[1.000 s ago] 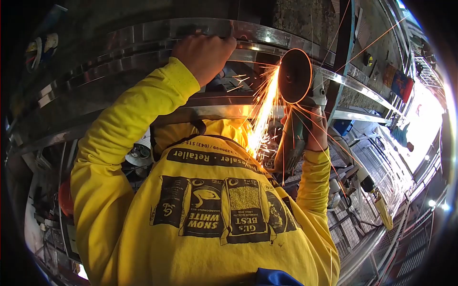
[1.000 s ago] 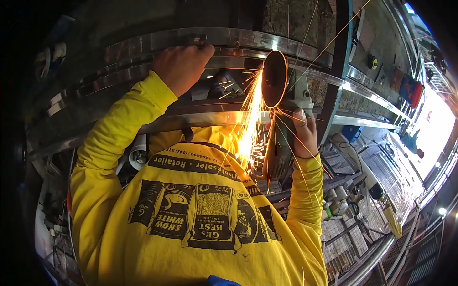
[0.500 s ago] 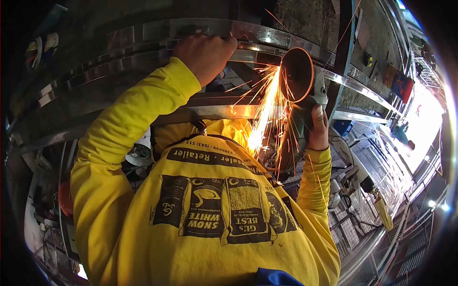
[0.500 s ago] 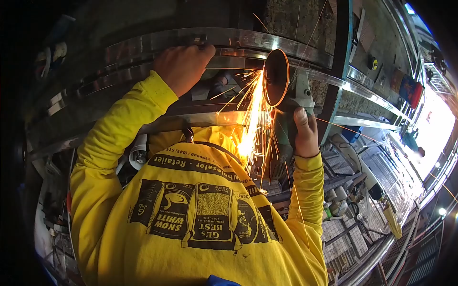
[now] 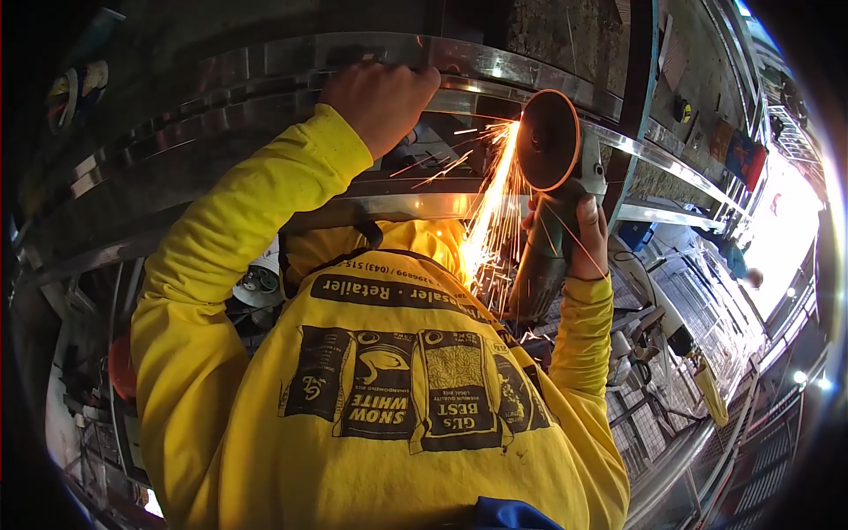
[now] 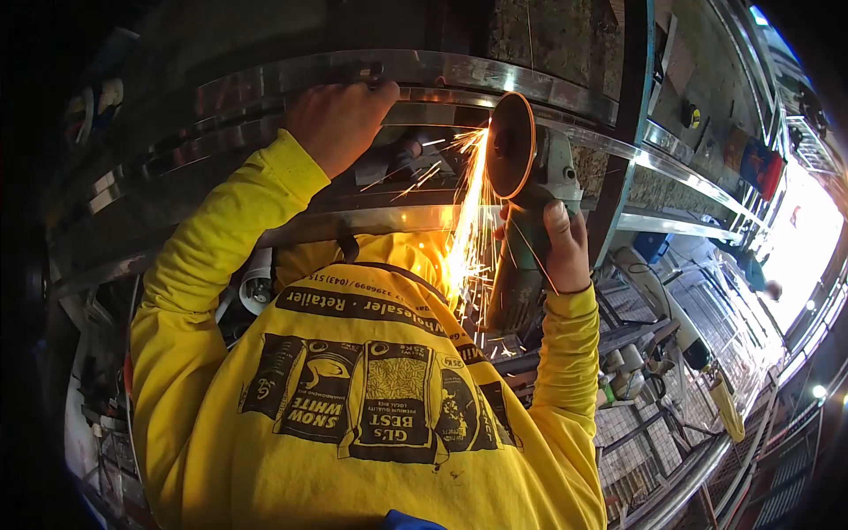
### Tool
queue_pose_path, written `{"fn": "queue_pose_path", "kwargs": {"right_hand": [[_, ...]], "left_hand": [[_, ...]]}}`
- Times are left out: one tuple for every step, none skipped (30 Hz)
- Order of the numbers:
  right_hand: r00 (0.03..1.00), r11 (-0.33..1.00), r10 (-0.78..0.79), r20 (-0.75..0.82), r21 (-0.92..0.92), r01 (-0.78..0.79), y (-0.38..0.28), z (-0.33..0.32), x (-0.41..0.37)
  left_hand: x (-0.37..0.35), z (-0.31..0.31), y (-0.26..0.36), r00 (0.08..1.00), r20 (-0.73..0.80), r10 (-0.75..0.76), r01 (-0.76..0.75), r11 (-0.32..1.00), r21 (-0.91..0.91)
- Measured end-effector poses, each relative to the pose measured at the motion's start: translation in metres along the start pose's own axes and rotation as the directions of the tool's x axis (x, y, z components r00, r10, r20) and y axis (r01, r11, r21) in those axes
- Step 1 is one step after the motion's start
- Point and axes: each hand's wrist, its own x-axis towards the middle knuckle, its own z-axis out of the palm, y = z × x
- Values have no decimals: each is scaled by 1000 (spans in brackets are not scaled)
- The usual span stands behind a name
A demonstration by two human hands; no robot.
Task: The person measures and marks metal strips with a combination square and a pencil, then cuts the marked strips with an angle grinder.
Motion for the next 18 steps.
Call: {"fn": "queue_pose_path", "kwargs": {"right_hand": [[1000, 998, 0, 0, 66, 0, 1, 1, 1], [1000, 999, -12, 10, 44, 12, -1, 2, 1], [1000, 999, -24, 20, 22, 24, -4, 4, 1], [999, 999, -35, 31, -1, 35, -5, 6, 1], [1000, 1000, -25, -1, -11, 25, -5, 7, 1], [999, 1000, -14, -33, -22, 13, -5, 8, 0], [998, 999, -4, -64, -33, 2, -5, 8, -1], [999, 999, -11, -36, -37, 10, -5, 7, 0], [1000, 999, -18, -7, -42, 17, -5, 4, 1], [999, 999, -24, 21, -46, 25, -5, 3, 2], [1000, 999, -18, 1, -34, 18, -6, 4, 1], [1000, 1000, -11, -20, -23, 10, -6, 7, 1], [999, 1000, -4, -41, -11, 4, -7, 8, 0], [1000, 1000, -2, -24, 1, 2, -6, 6, 0], [1000, 1000, -1, -6, 12, 1, -4, 2, 1], [1000, 1000, -1, 11, 24, 0, -3, 0, 1], [1000, 1000, -25, -17, 10, 25, -1, 1, 2], [998, 999, -49, -45, -4, 49, 0, 3, 3]], "left_hand": [[0, 0, 0, 1000, 2, -5, 5, 1000, 5], [0, -1, 1, 1000, 3, -10, 10, 1000, 11], [0, -1, 2, 1000, 4, -15, 15, 1000, 16], [1, -2, 1, 1000, 27, -16, 16, 1000, 3], [2, -2, 0, 999, 51, -17, 18, 1000, -11], [2, -2, 0, 997, 75, -18, 20, 1000, -24], [2, -2, 0, 997, 71, -13, 15, 1000, -21], [2, -2, -1, 998, 68, -8, 9, 1000, -19], [1, -2, -1, 998, 65, -3, 4, 1000, -17], [1, -2, 0, 999, 45, -3, 3, 1000, -5], [1, -2, 1, 1000, 26, -3, 3, 1000, 7], [1, -2, 1, 1000, 7, -3, 3, 1000, 19], [0, -2, 1, 1000, 4, 0, 0, 1000, 4], [0, -1, 1, 1000, 0, 3, -3, 1000, -11], [0, -1, 1, 1000, -4, 5, -6, 1000, -26], [0, -1, 1, 1000, -3, 3, -3, 1000, -14], [0, -2, 2, 1000, -2, 1, -1, 1000, -3], [0, -3, 2, 1000, 0, -1, 1, 1000, 8]]}}
